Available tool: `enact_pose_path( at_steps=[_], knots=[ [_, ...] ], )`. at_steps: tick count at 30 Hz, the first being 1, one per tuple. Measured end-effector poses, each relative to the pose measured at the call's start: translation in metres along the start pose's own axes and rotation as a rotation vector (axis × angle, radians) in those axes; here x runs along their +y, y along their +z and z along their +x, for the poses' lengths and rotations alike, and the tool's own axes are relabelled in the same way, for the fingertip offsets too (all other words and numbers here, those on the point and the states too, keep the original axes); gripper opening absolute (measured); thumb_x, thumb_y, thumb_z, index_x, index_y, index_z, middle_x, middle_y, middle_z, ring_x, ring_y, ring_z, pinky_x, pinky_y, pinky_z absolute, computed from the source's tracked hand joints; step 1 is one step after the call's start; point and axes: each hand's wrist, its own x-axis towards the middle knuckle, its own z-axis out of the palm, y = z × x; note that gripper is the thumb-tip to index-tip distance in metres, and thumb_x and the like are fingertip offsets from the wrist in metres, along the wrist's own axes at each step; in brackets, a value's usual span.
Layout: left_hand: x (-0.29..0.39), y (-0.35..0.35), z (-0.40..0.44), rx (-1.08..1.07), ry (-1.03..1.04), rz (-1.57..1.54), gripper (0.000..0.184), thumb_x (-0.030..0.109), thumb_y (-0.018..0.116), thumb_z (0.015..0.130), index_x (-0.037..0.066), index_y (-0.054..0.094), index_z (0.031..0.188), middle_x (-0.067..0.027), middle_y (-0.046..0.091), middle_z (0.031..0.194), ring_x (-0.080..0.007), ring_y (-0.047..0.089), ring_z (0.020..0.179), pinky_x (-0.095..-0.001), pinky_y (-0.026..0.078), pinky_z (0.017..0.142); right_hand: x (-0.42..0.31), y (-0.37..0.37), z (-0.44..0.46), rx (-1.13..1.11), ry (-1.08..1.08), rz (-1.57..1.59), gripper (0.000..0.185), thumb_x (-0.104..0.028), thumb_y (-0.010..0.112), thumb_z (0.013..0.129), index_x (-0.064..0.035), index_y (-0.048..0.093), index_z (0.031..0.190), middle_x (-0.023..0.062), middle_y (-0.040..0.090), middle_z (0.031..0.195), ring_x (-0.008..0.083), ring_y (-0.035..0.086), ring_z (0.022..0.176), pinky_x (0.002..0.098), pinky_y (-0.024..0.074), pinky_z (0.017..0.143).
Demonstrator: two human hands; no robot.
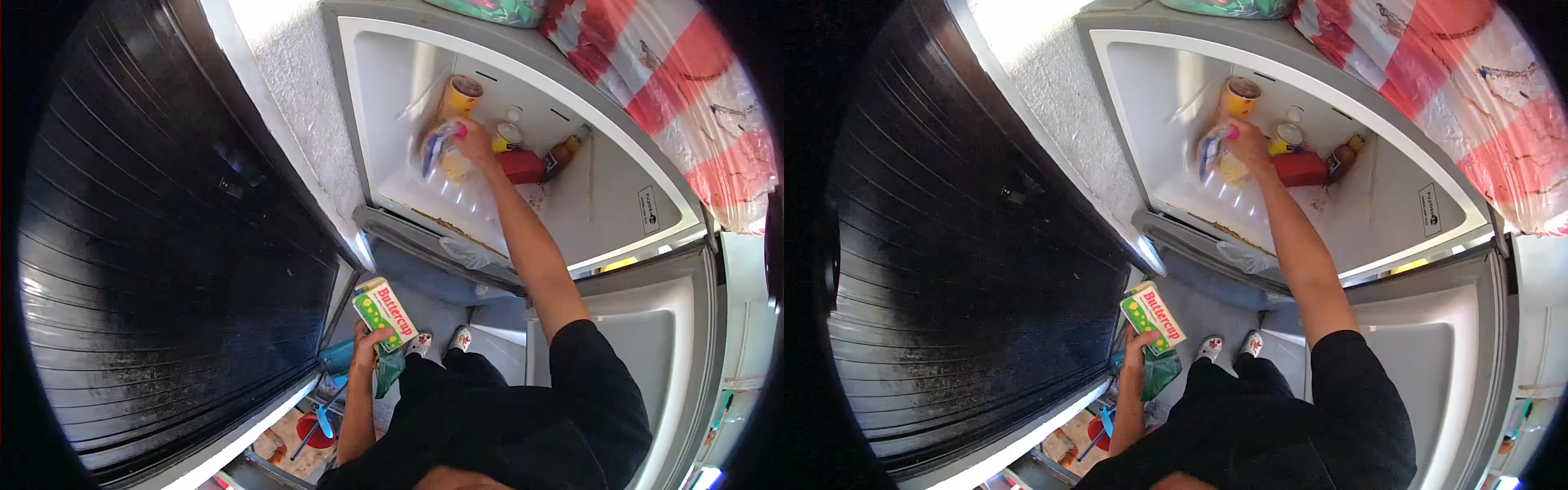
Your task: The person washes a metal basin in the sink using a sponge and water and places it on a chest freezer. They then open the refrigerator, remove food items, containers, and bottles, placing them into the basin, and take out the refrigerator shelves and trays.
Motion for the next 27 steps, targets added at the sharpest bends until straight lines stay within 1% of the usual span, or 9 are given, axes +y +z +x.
enact_pose_path(
  at_steps=[2,4,7,14,17,19,23,25,27],
  knots=[
    [0.0,-0.006,-0.002,-0.02,-0.01,-0.021,0.037,0.004,0.069,0.063,-0.004,0.062,0.099,-0.0118,0.067,0.089,-0.0214,0.066,0.074,-0.0312,0.054,0.071,0.009,-0.003,-0.003,0.114,0.033,0.114,0.042,-0.01,0.072,0.067,-0.0136,0.065,0.108,0.0128,0.066,0.101,0.0281,0.064,0.094,0.0337,0.0503,0.082],
    [-0.002,-0.011,-0.002,-0.041,-0.022,-0.043,0.038,0.004,0.07,0.063,-0.004,0.062,0.099,-0.0117,0.067,0.089,-0.0212,0.066,0.074,-0.0309,0.054,0.07,0.007,-0.008,-0.012,0.302,0.151,0.384,0.031,-0.006,0.069,0.069,-0.01,0.067,0.099,0.0088,0.068,0.086,0.0205,0.066,0.083,0.0294,0.0505,0.075],
    [0.005,-0.01,-0.004,-0.02,0.012,0.022,0.037,0.005,0.069,0.063,-0.004,0.062,0.099,-0.0115,0.067,0.089,-0.0212,0.066,0.074,-0.0308,0.054,0.07,0.007,-0.016,-0.023,0.313,0.089,0.543,0.025,-0.002,0.067,0.071,-0.008,0.066,0.096,0.0065,0.066,0.082,0.0146,0.063,0.08,0.028,0.0494,0.073],
    [0.006,-0.013,-0.003,-0.094,0.015,0.062,0.036,0.005,0.067,0.066,-0.004,0.061,0.101,-0.0118,0.066,0.09,-0.0215,0.066,0.075,-0.0311,0.054,0.071,-0.006,-0.021,-0.046,0.295,-0.068,0.37,0.024,0.001,0.066,0.069,-0.0065,0.063,0.091,0.0074,0.063,0.079,0.0185,0.061,0.075,0.0297,0.0484,0.071],
    [0.002,-0.014,-0.004,-0.093,-0.011,0.065,0.037,0.004,0.067,0.066,-0.004,0.061,0.102,-0.0123,0.066,0.09,-0.0223,0.066,0.075,-0.0322,0.055,0.07,-0.005,-0.015,-0.042,0.208,-0.124,0.369,0.03,0.003,0.068,0.064,-0.0065,0.062,0.092,0.0086,0.062,0.084,0.0211,0.061,0.078,0.0308,0.0477,0.072],
    [0.002,-0.009,-0.008,-0.059,0.006,0.011,0.036,0.003,0.066,0.066,-0.004,0.061,0.101,-0.0126,0.067,0.09,-0.0227,0.066,0.075,-0.033,0.055,0.069,-0.009,-0.02,-0.04,0.102,-0.148,0.213,0.038,0.002,0.067,0.067,-0.0028,0.061,0.104,0.0097,0.063,0.097,0.0192,0.06,0.092,0.0289,0.047,0.084],
    [0.003,-0.003,-0.016,-0.019,-0.008,-0.008,0.035,0.002,0.066,0.066,-0.004,0.062,0.1,-0.0127,0.067,0.089,-0.0224,0.067,0.075,-0.0328,0.055,0.07,-0.011,-0.02,-0.044,0.091,-0.081,0.267,0.04,0.003,0.067,0.065,-0.0028,0.06,0.104,0.0113,0.062,0.096,0.0226,0.059,0.094,0.0297,0.0458,0.086],
    [0.004,-0.003,-0.015,-0.109,-0.006,-0.018,0.035,0.002,0.066,0.066,-0.004,0.062,0.1,-0.0129,0.067,0.09,-0.0221,0.067,0.075,-0.0325,0.055,0.07,-0.012,-0.02,-0.047,0.195,-0.163,0.384,0.035,0.005,0.068,0.058,-0.006,0.06,0.09,0.0098,0.057,0.079,0.0257,0.057,0.076,0.0329,0.0456,0.069],
    [0.002,-0.004,-0.014,-0.109,-0.009,-0.016,0.035,0.002,0.066,0.066,-0.004,0.062,0.101,-0.0128,0.067,0.09,-0.022,0.067,0.076,-0.0324,0.055,0.07,-0.012,-0.019,-0.047,0.181,-0.173,0.314,0.033,0.005,0.068,0.058,-0.0062,0.061,0.088,0.0095,0.056,0.077,0.0253,0.056,0.074,0.0333,0.045,0.068]
  ],
)
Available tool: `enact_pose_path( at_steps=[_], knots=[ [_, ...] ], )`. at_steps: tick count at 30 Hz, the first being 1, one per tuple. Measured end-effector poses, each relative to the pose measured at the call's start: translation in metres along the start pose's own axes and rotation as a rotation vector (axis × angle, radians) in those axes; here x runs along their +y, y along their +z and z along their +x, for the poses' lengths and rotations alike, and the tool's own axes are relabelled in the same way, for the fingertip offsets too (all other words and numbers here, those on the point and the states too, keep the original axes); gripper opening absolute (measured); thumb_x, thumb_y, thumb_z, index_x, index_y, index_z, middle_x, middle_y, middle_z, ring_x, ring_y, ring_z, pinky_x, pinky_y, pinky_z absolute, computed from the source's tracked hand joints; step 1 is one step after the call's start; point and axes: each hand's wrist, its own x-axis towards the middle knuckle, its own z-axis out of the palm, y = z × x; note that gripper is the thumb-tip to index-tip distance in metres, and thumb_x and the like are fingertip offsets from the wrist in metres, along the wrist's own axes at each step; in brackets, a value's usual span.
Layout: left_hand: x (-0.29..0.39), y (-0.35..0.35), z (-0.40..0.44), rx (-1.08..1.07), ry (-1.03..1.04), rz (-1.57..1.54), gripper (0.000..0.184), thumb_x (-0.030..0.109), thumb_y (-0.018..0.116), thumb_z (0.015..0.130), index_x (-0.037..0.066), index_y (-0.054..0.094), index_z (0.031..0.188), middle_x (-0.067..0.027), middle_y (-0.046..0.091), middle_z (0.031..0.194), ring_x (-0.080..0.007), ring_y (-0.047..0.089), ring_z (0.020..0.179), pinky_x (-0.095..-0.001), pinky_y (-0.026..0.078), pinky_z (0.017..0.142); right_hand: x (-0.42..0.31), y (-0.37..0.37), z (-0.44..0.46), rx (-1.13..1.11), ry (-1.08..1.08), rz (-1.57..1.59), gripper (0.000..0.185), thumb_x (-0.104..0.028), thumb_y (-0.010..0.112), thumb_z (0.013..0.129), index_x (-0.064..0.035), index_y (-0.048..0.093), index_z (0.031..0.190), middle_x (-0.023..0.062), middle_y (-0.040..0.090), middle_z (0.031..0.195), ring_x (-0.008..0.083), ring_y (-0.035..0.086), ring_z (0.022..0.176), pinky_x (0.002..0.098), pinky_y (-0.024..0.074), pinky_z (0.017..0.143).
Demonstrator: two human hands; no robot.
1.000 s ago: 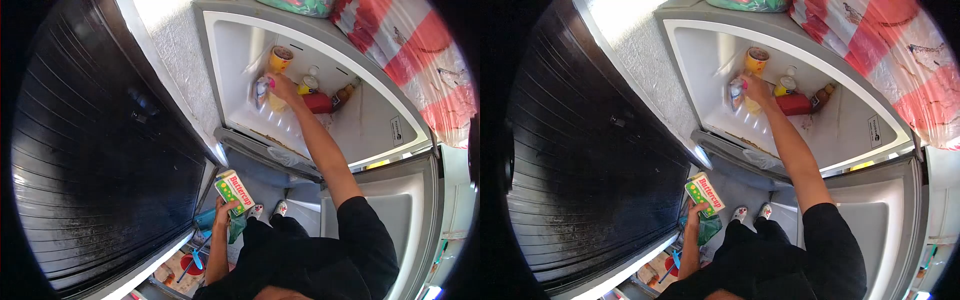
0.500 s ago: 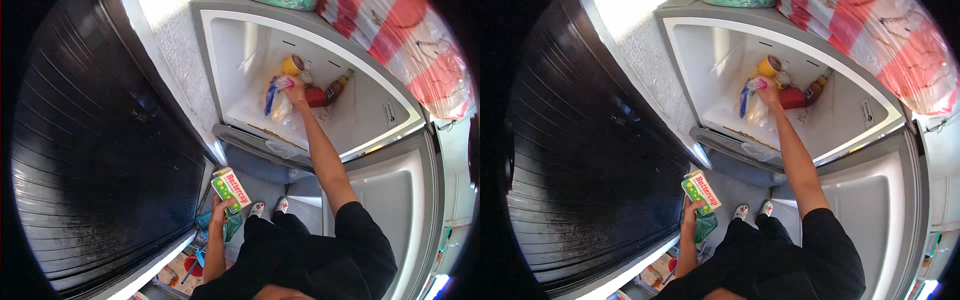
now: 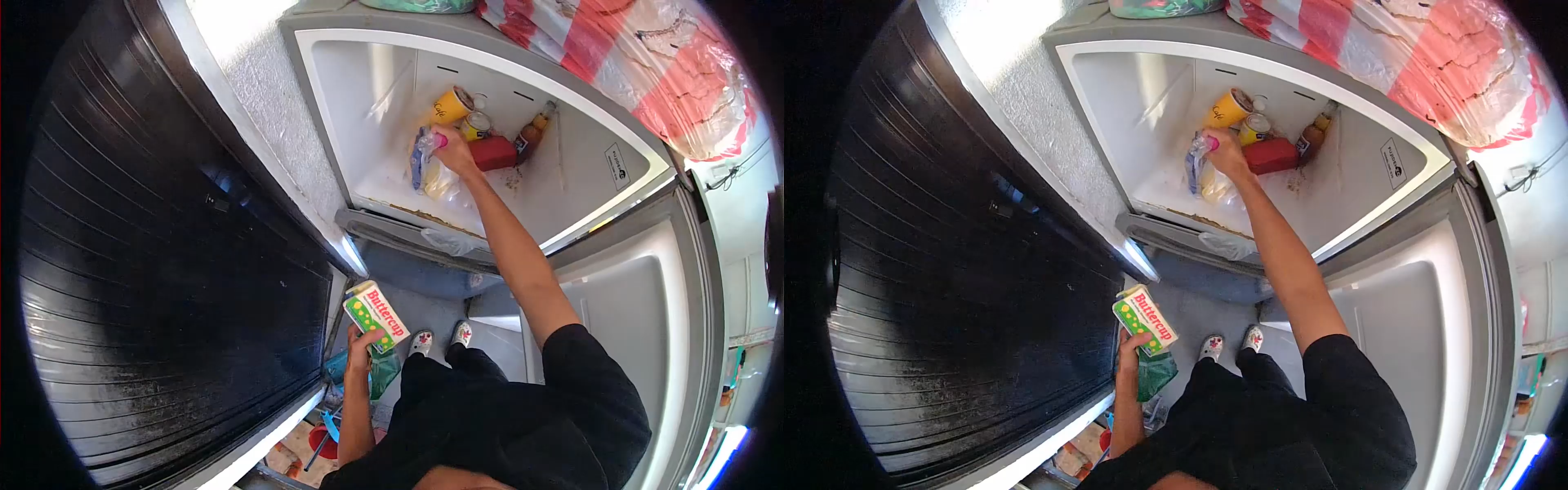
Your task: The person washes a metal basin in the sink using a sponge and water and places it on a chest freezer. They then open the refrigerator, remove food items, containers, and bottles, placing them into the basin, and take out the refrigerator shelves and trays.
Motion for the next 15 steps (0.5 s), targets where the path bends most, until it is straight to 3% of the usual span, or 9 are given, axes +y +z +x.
enact_pose_path(
  at_steps=[5,8,10,15],
  knots=[
    [0.001,0.001,-0.001,-0.01,0.006,0.045,0.035,0.002,0.066,0.066,-0.004,0.061,0.1,-0.0126,0.067,0.09,-0.0218,0.067,0.076,-0.0325,0.056,0.07,-0.01,0.004,0.002,0.031,-0.112,-0.008,0.026,0.006,0.065,0.059,-0.0068,0.062,0.081,0.0086,0.054,0.074,0.0248,0.054,0.07,0.034,0.043,0.062],
    [-0.003,-0.003,-0.003,0.006,-0.02,0.023,0.035,0.002,0.066,0.066,-0.005,0.061,0.101,-0.0129,0.066,0.09,-0.0221,0.066,0.075,-0.0329,0.056,0.071,-0.032,-0.004,0.004,-0.015,-0.075,0.002,0.024,0.007,0.061,0.061,-0.0064,0.062,0.081,0.0084,0.054,0.073,0.0251,0.054,0.068,0.0333,0.0422,0.062],
    [-0.004,-0.004,-0.005,-0.003,-0.007,-0.003,0.037,0.002,0.066,0.066,-0.005,0.06,0.102,-0.0134,0.066,0.091,-0.0227,0.066,0.075,-0.0337,0.056,0.071,-0.044,-0.009,0.003,-0.033,-0.107,0.027,0.026,0.011,0.058,0.061,-0.0009,0.061,0.084,0.0092,0.057,0.08,0.0229,0.056,0.077,0.0302,0.0434,0.068],
    [-0.006,-0.01,-0.004,-0.029,-0.005,0.061,0.04,0.002,0.066,0.066,-0.005,0.059,0.104,-0.0141,0.065,0.093,-0.0232,0.066,0.076,-0.0338,0.056,0.072,-0.075,-0.018,-0.023,0.003,-0.047,0.055,0.018,0.007,0.06,0.063,0.0001,0.06,0.08,0.0087,0.056,0.076,0.0227,0.055,0.072,0.0295,0.042,0.065]
  ],
)
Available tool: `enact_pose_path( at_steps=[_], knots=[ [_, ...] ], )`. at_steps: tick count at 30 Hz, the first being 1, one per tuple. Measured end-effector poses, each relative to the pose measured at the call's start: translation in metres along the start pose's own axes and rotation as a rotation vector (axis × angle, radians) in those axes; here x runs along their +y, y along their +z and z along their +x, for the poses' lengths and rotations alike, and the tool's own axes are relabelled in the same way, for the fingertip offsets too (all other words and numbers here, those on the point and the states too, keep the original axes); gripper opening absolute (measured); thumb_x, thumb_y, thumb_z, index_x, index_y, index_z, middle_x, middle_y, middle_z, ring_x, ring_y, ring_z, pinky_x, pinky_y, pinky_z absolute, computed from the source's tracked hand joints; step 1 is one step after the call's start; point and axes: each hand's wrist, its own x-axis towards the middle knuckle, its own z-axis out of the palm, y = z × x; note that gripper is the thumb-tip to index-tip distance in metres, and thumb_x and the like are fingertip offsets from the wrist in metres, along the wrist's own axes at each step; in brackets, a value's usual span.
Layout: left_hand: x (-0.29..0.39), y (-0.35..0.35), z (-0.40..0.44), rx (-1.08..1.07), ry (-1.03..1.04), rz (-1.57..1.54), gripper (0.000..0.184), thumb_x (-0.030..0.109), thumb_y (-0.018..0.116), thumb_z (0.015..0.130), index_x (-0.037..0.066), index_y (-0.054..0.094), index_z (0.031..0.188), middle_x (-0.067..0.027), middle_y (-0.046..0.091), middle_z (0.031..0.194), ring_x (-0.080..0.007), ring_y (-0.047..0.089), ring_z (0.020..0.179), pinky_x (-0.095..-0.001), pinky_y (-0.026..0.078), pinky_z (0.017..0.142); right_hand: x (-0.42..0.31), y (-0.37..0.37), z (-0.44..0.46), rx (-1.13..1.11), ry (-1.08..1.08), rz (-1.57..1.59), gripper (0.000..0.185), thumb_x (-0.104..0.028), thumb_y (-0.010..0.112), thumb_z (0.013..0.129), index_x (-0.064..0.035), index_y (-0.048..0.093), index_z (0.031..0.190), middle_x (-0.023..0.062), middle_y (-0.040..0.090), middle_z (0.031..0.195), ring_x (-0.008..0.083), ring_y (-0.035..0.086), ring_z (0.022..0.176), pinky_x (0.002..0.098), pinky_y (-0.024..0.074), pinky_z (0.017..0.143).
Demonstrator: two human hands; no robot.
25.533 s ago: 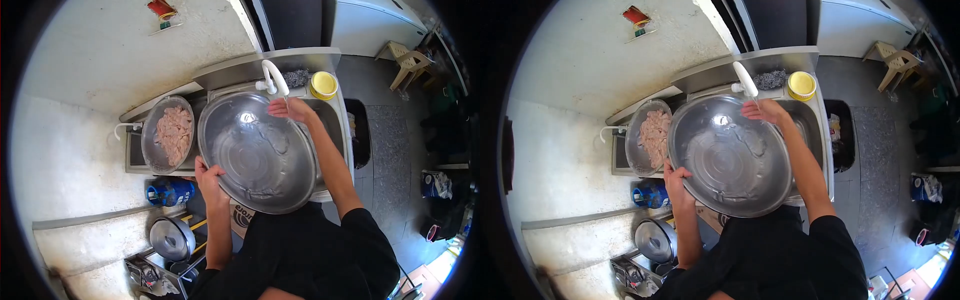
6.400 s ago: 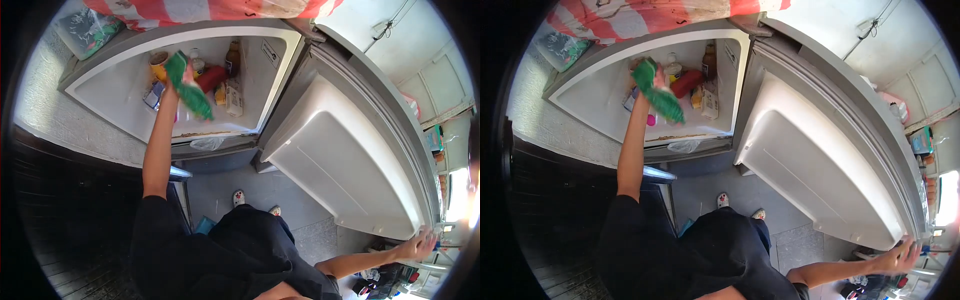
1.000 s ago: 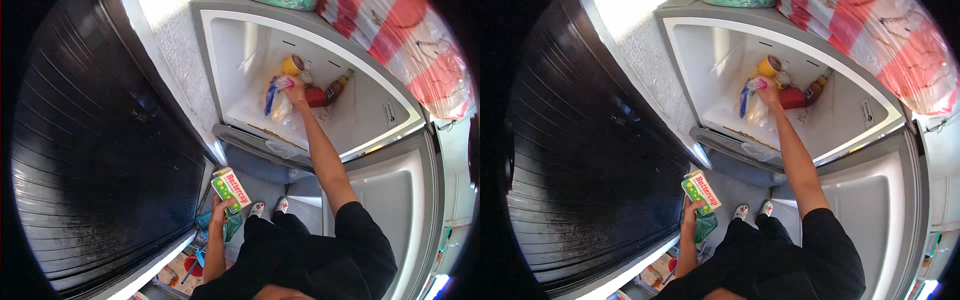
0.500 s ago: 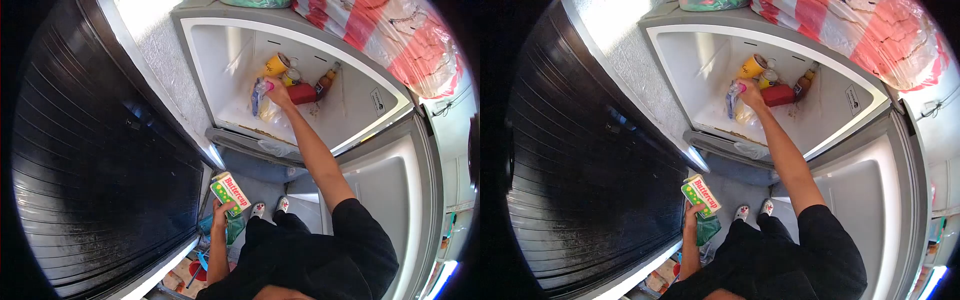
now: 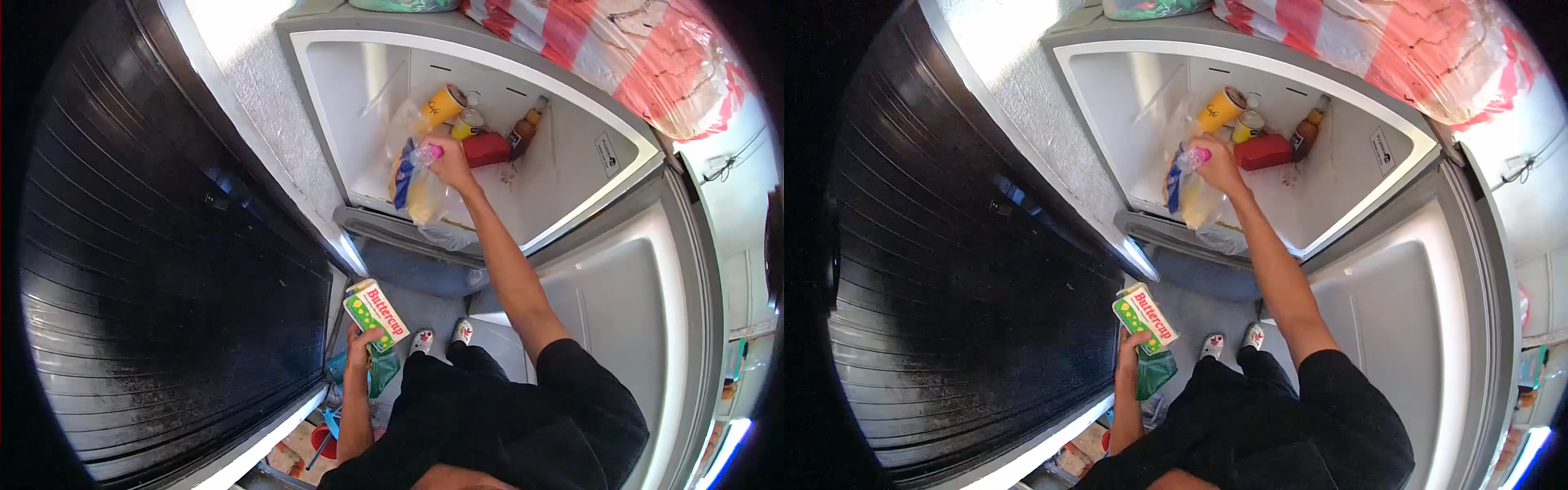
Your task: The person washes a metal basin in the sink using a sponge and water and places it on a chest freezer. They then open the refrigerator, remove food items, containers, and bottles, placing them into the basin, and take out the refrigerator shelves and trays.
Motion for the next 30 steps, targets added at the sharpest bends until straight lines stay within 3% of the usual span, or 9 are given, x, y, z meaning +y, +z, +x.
enact_pose_path(
  at_steps=[5,7,11,15,20,23,26,29,30],
  knots=[
    [0.003,0.003,-0.009,0.07,-0.042,-0.004,0.049,0.003,0.066,0.065,-0.003,0.056,0.113,-0.0137,0.064,0.1,-0.0224,0.065,0.081,-0.0327,0.054,0.075,-0.051,-0.017,-0.048,0.009,0.062,0.087,0.018,0.007,0.06,0.062,-0.0029,0.06,0.077,0.0095,0.048,0.07,0.0243,0.051,0.066,0.0311,0.039,0.059],
    [0.012,0.007,-0.007,-0.091,-0.029,0.018,0.061,0.006,0.066,0.063,-0.002,0.052,0.121,-0.0117,0.064,0.103,-0.0214,0.064,0.086,-0.0319,0.053,0.078,-0.074,-0.029,-0.069,-0.006,0.066,0.074,0.018,0.007,0.059,0.061,-0.0024,0.059,0.077,0.0092,0.048,0.07,0.0236,0.05,0.066,0.0307,0.0382,0.059],
    [0.011,0.009,-0.007,-0.154,-0.075,0.009,0.068,0.009,0.067,0.061,-0.002,0.049,0.126,-0.01,0.063,0.104,-0.0205,0.063,0.088,-0.0312,0.052,0.08,-0.114,-0.058,-0.122,-0.016,0.214,0.074,0.017,0.007,0.062,0.061,0.0001,0.059,0.076,0.0076,0.055,0.074,0.021,0.055,0.072,0.0279,0.0415,0.065],
    [0.022,0.029,-0.013,-0.305,-0.109,-0.023,0.083,0.005,0.064,0.055,-0.001,0.039,0.135,-0.0195,0.052,0.128,-0.0278,0.061,0.102,-0.0382,0.051,0.09,-0.134,-0.074,-0.178,-0.024,0.243,0.11,0.018,0.008,0.062,0.06,-0.0002,0.06,0.076,0.0081,0.056,0.076,0.0208,0.057,0.074,0.0284,0.0431,0.066],
    [0.019,0.064,-0.025,-0.423,-0.072,0.052,0.09,0.009,0.064,0.053,0.0,0.036,0.137,-0.0205,0.049,0.129,-0.031,0.055,0.111,-0.0421,0.049,0.093,-0.137,-0.082,-0.247,-0.049,0.322,0.133,0.015,0.006,0.062,0.062,-0.0009,0.061,0.075,0.0083,0.056,0.078,0.0215,0.058,0.075,0.0298,0.0442,0.066],
    [0.006,0.098,-0.044,-0.447,-0.067,0.092,0.092,0.011,0.065,0.052,0.0,0.035,0.138,-0.0209,0.05,0.128,-0.0322,0.054,0.111,-0.0426,0.048,0.093,-0.129,-0.083,-0.29,-0.035,0.245,0.153,0.009,0.0,0.063,0.067,-0.0037,0.06,0.074,0.0098,0.051,0.076,0.0283,0.055,0.074,0.0351,0.0436,0.064],
    [-0.009,0.145,-0.085,-0.459,-0.078,0.08,0.096,0.014,0.065,0.044,-0.003,0.037,0.135,-0.0221,0.052,0.123,-0.0301,0.06,0.1,-0.0384,0.051,0.087,-0.143,-0.095,-0.341,-0.098,0.243,0.172,0.01,-0.001,0.063,0.067,-0.0048,0.06,0.075,0.0098,0.051,0.077,0.0294,0.055,0.075,0.0367,0.0438,0.064],
    [-0.037,0.171,-0.117,-0.478,-0.06,0.025,0.096,0.015,0.065,0.043,-0.004,0.039,0.133,-0.0246,0.053,0.12,-0.0334,0.059,0.099,-0.0393,0.052,0.084,-0.144,-0.109,-0.401,-0.149,0.279,0.236,0.015,0.001,0.061,0.065,-0.0046,0.06,0.079,0.0106,0.05,0.079,0.0302,0.054,0.076,0.0378,0.0431,0.065],
    [-0.043,0.162,-0.109,-0.586,-0.028,0.011,0.094,0.018,0.065,0.046,-0.001,0.039,0.134,-0.0242,0.052,0.118,-0.0329,0.054,0.107,-0.0397,0.048,0.092,-0.131,-0.095,-0.408,-0.201,0.295,0.248,0.019,0.005,0.058,0.064,-0.003,0.06,0.081,0.011,0.05,0.08,0.0303,0.054,0.077,0.0378,0.0429,0.066]
  ],
)
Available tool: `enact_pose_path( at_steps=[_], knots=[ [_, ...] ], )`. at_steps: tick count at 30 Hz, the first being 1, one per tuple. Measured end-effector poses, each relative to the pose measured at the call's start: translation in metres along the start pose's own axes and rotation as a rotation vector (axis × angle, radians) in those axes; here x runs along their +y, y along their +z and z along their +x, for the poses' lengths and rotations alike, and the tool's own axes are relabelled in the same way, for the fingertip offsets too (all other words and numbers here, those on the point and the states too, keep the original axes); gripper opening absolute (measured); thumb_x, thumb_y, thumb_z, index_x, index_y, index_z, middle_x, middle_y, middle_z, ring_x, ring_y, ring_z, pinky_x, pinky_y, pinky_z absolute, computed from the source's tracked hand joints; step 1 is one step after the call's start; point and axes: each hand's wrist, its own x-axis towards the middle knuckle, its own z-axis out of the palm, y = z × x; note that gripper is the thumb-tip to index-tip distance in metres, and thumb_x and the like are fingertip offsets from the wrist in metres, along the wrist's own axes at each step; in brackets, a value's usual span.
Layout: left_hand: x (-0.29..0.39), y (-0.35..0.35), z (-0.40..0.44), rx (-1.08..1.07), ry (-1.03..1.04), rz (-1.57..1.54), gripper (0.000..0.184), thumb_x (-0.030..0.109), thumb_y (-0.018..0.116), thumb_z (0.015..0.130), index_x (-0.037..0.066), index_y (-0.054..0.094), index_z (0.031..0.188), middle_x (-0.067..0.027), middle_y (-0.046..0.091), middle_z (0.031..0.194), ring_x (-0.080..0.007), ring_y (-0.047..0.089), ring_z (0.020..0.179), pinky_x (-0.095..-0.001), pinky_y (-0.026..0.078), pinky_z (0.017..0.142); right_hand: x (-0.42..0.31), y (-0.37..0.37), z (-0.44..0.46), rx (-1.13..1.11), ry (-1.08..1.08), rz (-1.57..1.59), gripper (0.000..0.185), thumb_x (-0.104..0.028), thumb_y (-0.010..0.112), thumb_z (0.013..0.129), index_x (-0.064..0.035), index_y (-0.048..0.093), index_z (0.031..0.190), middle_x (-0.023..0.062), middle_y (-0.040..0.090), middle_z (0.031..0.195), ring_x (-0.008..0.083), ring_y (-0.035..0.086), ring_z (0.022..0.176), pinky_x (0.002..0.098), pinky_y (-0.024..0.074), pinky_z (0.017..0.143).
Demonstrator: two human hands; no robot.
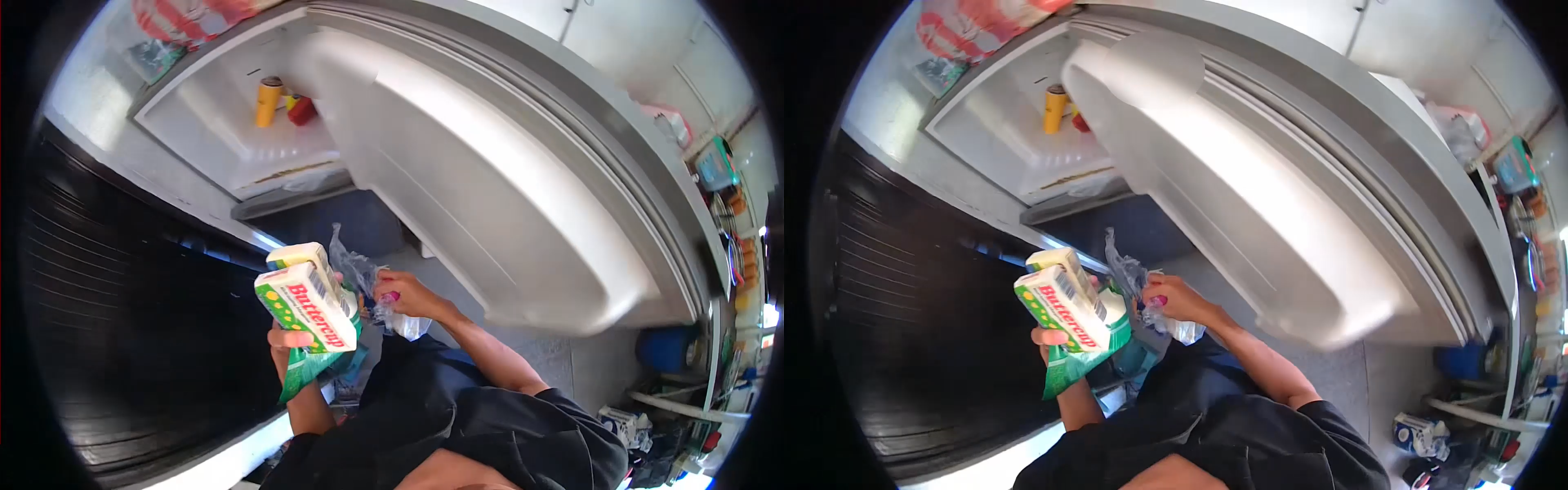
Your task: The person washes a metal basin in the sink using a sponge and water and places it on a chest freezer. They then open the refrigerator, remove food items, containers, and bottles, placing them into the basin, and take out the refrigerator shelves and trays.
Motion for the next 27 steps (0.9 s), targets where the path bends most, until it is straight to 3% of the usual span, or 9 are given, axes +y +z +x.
enact_pose_path(
  at_steps=[3,6,7,11,15,19,20,22,27],
  knots=[
    [-0.065,0.056,-0.033,-0.083,0.082,0.111,0.081,0.029,0.069,0.045,0.002,0.049,0.119,-0.0175,0.053,0.101,-0.0269,0.053,0.092,-0.034,0.048,0.076,0.005,-0.014,-0.094,-0.006,-0.008,-0.02,0.021,0.007,0.058,0.062,-0.0034,0.06,0.081,0.0108,0.05,0.08,0.0308,0.054,0.077,0.0385,0.0427,0.066],
    [-0.13,0.099,-0.066,-0.459,0.129,0.158,0.081,0.032,0.071,0.044,0.004,0.051,0.118,-0.0152,0.053,0.1,-0.0244,0.051,0.089,-0.033,0.044,0.075,-0.006,-0.033,-0.207,0.042,-0.017,0.045,0.022,0.007,0.06,0.061,-0.0042,0.06,0.08,0.0109,0.05,0.077,0.0309,0.055,0.074,0.0391,0.0435,0.064],
    [-0.093,0.104,-0.066,-0.466,0.068,0.096,0.081,0.032,0.071,0.044,0.004,0.051,0.118,-0.0152,0.053,0.1,-0.0244,0.051,0.089,-0.033,0.044,0.075,-0.041,-0.03,-0.2,0.055,0.061,-0.003,0.021,0.007,0.061,0.062,-0.0042,0.06,0.08,0.0111,0.05,0.076,0.0308,0.055,0.073,0.0393,0.0437,0.063],
    [-0.142,0.161,-0.116,-0.377,-0.16,0.131,0.079,0.034,0.07,0.043,0.003,0.054,0.114,-0.0154,0.053,0.101,-0.0248,0.051,0.092,-0.0334,0.042,0.077,-0.052,-0.069,-0.306,0.186,0.152,-0.091,0.018,0.006,0.062,0.062,-0.0045,0.06,0.077,0.0115,0.051,0.074,0.0308,0.056,0.07,0.04,0.044,0.061],
    [-0.157,0.152,-0.086,-0.805,-0.585,0.04,0.079,0.004,0.077,0.05,-0.006,0.05,0.123,-0.0213,0.056,0.121,-0.0287,0.052,0.115,-0.0385,0.04,0.097,-0.064,-0.108,-0.345,0.35,0.306,-0.195,0.017,0.005,0.062,0.062,-0.0045,0.061,0.076,0.0115,0.054,0.075,0.0312,0.057,0.07,0.0391,0.0451,0.06],
    [-0.189,0.222,-0.067,-0.904,-0.692,0.441,0.073,0.015,0.084,0.052,-0.004,0.055,0.116,-0.0112,0.06,0.106,-0.0177,0.058,0.098,-0.0298,0.043,0.088,-0.069,-0.158,-0.38,0.444,0.382,-0.321,0.014,-0.002,0.068,0.064,-0.0036,0.061,0.075,0.0107,0.055,0.075,0.0282,0.056,0.069,0.0366,0.0454,0.06],
    [-0.204,0.245,-0.053,-1.09,-0.671,0.456,0.071,0.016,0.084,0.053,-0.004,0.056,0.115,-0.0104,0.06,0.104,-0.0172,0.057,0.096,-0.0295,0.043,0.086,-0.074,-0.173,-0.385,0.48,0.376,-0.353,0.015,0.003,0.063,0.065,-0.0054,0.063,0.078,0.0131,0.058,0.076,0.0322,0.059,0.071,0.0383,0.0473,0.062],
    [-0.236,0.261,-0.043,-1.148,-0.554,0.448,0.068,0.019,0.083,0.056,-0.004,0.056,0.114,-0.0102,0.059,0.104,-0.0166,0.056,0.095,-0.029,0.043,0.085,-0.081,-0.205,-0.391,0.507,0.462,-0.384,0.013,0.0,0.066,0.065,-0.004,0.062,0.077,0.0126,0.057,0.075,0.031,0.058,0.068,0.0372,0.0467,0.061],
    [-0.282,0.29,-0.01,-1.033,-0.599,0.371,0.072,0.014,0.081,0.06,-0.002,0.05,0.123,-0.007,0.059,0.108,-0.0142,0.055,0.1,-0.0286,0.042,0.089,-0.076,-0.285,-0.384,0.685,0.416,-0.411,0.019,-0.007,0.072,0.063,-0.0035,0.062,0.078,0.0099,0.053,0.071,0.0263,0.054,0.062,0.0329,0.0425,0.058]
  ],
)
